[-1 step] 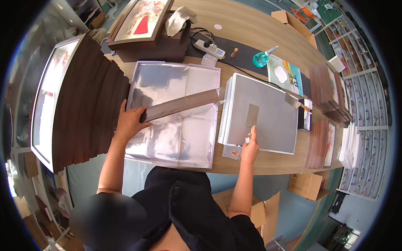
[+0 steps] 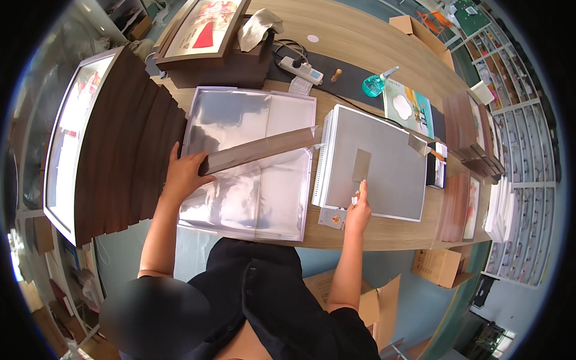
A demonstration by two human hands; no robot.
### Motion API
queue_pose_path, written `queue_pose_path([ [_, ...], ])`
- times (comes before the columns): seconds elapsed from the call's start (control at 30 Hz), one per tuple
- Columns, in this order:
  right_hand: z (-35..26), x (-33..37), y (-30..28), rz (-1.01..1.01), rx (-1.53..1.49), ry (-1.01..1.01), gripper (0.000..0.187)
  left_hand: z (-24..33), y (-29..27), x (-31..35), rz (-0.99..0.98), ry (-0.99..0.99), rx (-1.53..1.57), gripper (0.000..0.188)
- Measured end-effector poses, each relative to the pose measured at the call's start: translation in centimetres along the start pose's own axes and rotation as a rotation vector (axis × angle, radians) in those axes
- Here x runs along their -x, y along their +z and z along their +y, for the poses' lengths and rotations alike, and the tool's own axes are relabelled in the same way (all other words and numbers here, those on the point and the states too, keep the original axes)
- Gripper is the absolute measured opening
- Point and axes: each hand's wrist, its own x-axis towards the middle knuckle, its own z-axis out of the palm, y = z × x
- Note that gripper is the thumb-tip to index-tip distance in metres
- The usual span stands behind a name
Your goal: Packing framed pieces of artwork into protective plastic sleeves.
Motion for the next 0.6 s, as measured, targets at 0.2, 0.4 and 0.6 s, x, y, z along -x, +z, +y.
queue_pose_path([
  [0.2,-2.7,0.1,-1.7,-0.001,-0.081,0.08,0.056,-2.8,-1.8,2.9,-0.03,-0.106,0.015,0.054],
  [0.4,-13.6,5.8,-3.3,-0.117,-0.316,-0.283,0.042,-3.8,-1.2,4.4,0.064,-0.053,0.106,0.051],
  [0.6,-21.6,8.9,0.5,-0.234,-0.397,-0.579,0.05,-4.5,-0.9,3.7,0.113,0.001,0.168,0.048],
])
